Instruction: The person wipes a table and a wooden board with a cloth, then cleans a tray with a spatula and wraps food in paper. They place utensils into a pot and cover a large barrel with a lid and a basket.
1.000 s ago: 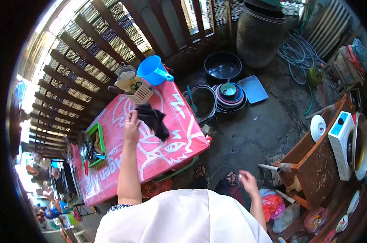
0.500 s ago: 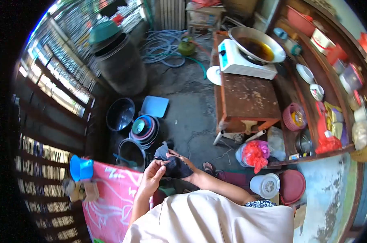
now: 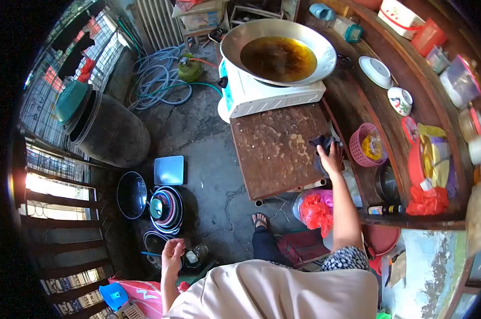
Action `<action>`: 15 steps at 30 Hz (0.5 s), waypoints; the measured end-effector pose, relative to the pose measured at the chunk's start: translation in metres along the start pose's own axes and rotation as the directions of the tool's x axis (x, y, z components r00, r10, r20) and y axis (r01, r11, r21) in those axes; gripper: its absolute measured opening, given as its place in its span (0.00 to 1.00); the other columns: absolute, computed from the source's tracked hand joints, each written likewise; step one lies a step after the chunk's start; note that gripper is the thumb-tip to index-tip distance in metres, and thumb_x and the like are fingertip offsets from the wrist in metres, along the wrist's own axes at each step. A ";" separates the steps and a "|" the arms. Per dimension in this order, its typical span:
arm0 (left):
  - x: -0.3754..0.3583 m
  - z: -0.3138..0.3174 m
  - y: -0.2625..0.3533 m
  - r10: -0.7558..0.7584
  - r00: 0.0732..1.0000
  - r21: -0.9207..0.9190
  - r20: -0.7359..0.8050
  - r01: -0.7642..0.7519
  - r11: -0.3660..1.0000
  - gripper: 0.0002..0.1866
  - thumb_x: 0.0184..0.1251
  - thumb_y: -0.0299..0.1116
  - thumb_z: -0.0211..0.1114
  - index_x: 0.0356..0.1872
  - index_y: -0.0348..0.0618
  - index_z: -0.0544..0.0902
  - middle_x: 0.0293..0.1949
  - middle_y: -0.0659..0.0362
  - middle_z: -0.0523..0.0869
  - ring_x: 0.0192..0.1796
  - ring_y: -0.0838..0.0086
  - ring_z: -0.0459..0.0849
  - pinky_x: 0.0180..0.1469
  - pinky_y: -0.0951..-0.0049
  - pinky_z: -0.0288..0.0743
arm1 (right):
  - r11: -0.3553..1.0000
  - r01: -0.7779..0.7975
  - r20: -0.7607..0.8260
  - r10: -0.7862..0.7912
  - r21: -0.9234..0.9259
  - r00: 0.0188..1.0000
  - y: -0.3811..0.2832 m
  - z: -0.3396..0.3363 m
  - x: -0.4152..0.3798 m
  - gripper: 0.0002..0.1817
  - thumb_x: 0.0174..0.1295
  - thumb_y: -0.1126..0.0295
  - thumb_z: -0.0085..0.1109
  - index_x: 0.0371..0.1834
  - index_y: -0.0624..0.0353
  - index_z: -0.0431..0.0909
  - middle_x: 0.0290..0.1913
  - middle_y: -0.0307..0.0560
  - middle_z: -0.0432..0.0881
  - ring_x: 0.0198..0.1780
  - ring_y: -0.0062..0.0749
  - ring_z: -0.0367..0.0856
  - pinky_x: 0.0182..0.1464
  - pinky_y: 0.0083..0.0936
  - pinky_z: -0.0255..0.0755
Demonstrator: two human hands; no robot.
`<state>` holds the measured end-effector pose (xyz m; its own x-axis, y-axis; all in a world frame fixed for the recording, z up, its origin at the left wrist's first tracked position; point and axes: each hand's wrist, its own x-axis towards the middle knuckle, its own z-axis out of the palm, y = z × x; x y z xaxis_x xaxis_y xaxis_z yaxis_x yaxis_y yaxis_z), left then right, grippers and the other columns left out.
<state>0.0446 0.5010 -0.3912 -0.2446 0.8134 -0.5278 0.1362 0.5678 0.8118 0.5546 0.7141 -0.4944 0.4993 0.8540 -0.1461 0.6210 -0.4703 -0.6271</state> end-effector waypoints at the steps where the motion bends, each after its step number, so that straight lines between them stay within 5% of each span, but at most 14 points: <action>1: 0.008 0.006 0.001 -0.020 1.000 0.005 -0.004 0.020 1.000 0.08 0.64 0.30 0.54 0.41 0.39 0.73 0.33 0.64 0.77 0.36 0.84 0.74 0.39 0.83 0.66 | 0.920 -0.015 -0.079 -0.017 -0.392 0.997 -0.016 0.014 0.006 0.40 0.53 0.46 0.49 0.63 0.62 0.54 0.66 0.60 0.45 0.69 0.45 0.40 0.66 0.43 0.35; 3: 0.019 0.011 -0.005 0.021 1.000 0.019 -0.013 -0.021 1.000 0.08 0.63 0.31 0.54 0.41 0.39 0.74 0.32 0.65 0.76 0.34 0.85 0.72 0.37 0.84 0.65 | 0.876 -0.068 -0.334 -0.109 -0.478 0.936 -0.025 0.071 0.017 0.34 0.57 0.52 0.43 0.62 0.64 0.53 0.67 0.61 0.43 0.68 0.50 0.39 0.65 0.47 0.35; 4: 0.023 0.017 -0.002 0.029 0.999 0.006 -0.030 -0.029 1.000 0.08 0.63 0.31 0.55 0.40 0.38 0.74 0.31 0.65 0.76 0.34 0.85 0.72 0.36 0.85 0.65 | 0.849 0.154 -0.278 -0.329 -0.505 0.902 -0.032 0.095 0.008 0.29 0.58 0.62 0.43 0.61 0.66 0.55 0.66 0.62 0.46 0.68 0.49 0.41 0.66 0.43 0.37; 5: 0.030 0.024 0.003 0.016 0.999 0.012 -0.030 -0.016 1.000 0.08 0.63 0.31 0.55 0.40 0.38 0.74 0.31 0.65 0.76 0.34 0.85 0.72 0.36 0.85 0.65 | 0.896 0.345 -0.154 -0.396 -0.278 0.905 -0.056 0.113 -0.006 0.26 0.55 0.70 0.44 0.59 0.67 0.58 0.65 0.63 0.48 0.68 0.49 0.44 0.66 0.38 0.41; 6: 0.036 0.030 0.007 -0.028 0.999 0.042 -0.037 0.029 0.999 0.08 0.63 0.30 0.55 0.40 0.38 0.74 0.31 0.65 0.76 0.33 0.85 0.73 0.36 0.85 0.65 | 0.778 0.500 -0.103 -0.573 -0.380 0.813 -0.084 0.137 -0.031 0.23 0.53 0.75 0.44 0.55 0.66 0.63 0.61 0.62 0.57 0.64 0.50 0.52 0.64 0.36 0.48; 7: 0.042 0.035 0.013 -0.071 0.997 0.072 -0.042 0.073 0.995 0.08 0.63 0.29 0.55 0.40 0.38 0.74 0.30 0.64 0.77 0.33 0.85 0.73 0.36 0.85 0.65 | 0.850 0.520 0.001 -0.522 -0.085 0.853 -0.122 0.152 -0.054 0.19 0.51 0.76 0.44 0.48 0.60 0.71 0.56 0.55 0.66 0.61 0.45 0.60 0.63 0.38 0.51; 8: 0.050 0.041 0.021 -0.054 0.998 0.166 -0.033 0.059 0.984 0.07 0.62 0.28 0.55 0.40 0.38 0.74 0.30 0.64 0.77 0.33 0.84 0.74 0.36 0.84 0.66 | 0.765 0.642 -0.021 -0.642 0.057 0.767 -0.133 0.185 -0.077 0.18 0.49 0.77 0.46 0.45 0.58 0.73 0.51 0.53 0.71 0.57 0.45 0.64 0.59 0.37 0.56; 9: 0.058 0.044 0.030 -0.048 0.998 0.169 -0.032 0.052 0.984 0.07 0.62 0.28 0.55 0.40 0.38 0.74 0.30 0.64 0.77 0.33 0.84 0.74 0.36 0.84 0.66 | 0.621 0.733 0.189 -0.784 0.278 0.592 -0.155 0.177 -0.095 0.19 0.48 0.83 0.44 0.46 0.59 0.71 0.51 0.54 0.71 0.54 0.47 0.67 0.57 0.35 0.61; 11: 0.069 0.044 0.043 0.066 0.998 0.260 -0.011 -0.061 0.964 0.07 0.62 0.27 0.55 0.40 0.38 0.74 0.30 0.64 0.77 0.33 0.84 0.74 0.37 0.84 0.67 | 0.653 0.342 0.337 -0.687 0.676 0.644 -0.165 0.167 -0.112 0.24 0.42 0.88 0.41 0.44 0.59 0.73 0.48 0.52 0.73 0.54 0.45 0.69 0.56 0.31 0.63; 12: 0.071 0.044 0.050 0.090 0.995 0.215 -0.042 -0.079 0.973 0.07 0.62 0.27 0.55 0.40 0.38 0.74 0.31 0.63 0.78 0.33 0.84 0.74 0.37 0.84 0.67 | 0.635 0.482 0.201 -0.706 0.604 0.679 -0.154 0.152 -0.095 0.22 0.42 0.89 0.43 0.43 0.63 0.72 0.47 0.51 0.74 0.50 0.42 0.73 0.52 0.30 0.68; 13: 0.074 0.038 0.045 0.069 0.996 0.198 -0.065 -0.055 0.979 0.07 0.62 0.27 0.55 0.39 0.38 0.74 0.32 0.62 0.78 0.34 0.83 0.75 0.38 0.83 0.68 | 0.524 0.192 0.184 -0.582 0.830 0.792 -0.154 0.117 -0.075 0.20 0.43 0.87 0.43 0.43 0.67 0.72 0.46 0.52 0.75 0.48 0.38 0.74 0.52 0.28 0.68; 14: 0.075 0.034 0.038 0.029 0.997 0.177 -0.070 -0.016 0.984 0.07 0.62 0.28 0.55 0.40 0.39 0.74 0.33 0.61 0.79 0.34 0.83 0.75 0.38 0.83 0.68 | 0.658 0.485 -0.011 -0.588 0.576 0.809 -0.128 0.096 -0.035 0.19 0.44 0.86 0.42 0.42 0.69 0.71 0.43 0.52 0.76 0.47 0.36 0.75 0.50 0.28 0.69; 15: 0.079 0.033 0.031 -0.012 0.997 0.155 -0.076 0.024 0.988 0.08 0.62 0.28 0.55 0.40 0.39 0.74 0.34 0.61 0.79 0.34 0.82 0.75 0.38 0.83 0.68 | 0.793 0.390 -0.040 -0.422 0.469 0.906 -0.110 0.075 0.004 0.18 0.47 0.85 0.42 0.43 0.66 0.72 0.40 0.51 0.78 0.45 0.36 0.76 0.47 0.29 0.69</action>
<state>0.0617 0.5869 -0.4154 -0.3189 0.7944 -0.5169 0.2775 0.5997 0.7505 0.4433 0.7863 -0.4837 0.2141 0.9631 0.1630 0.4037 0.0647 -0.9126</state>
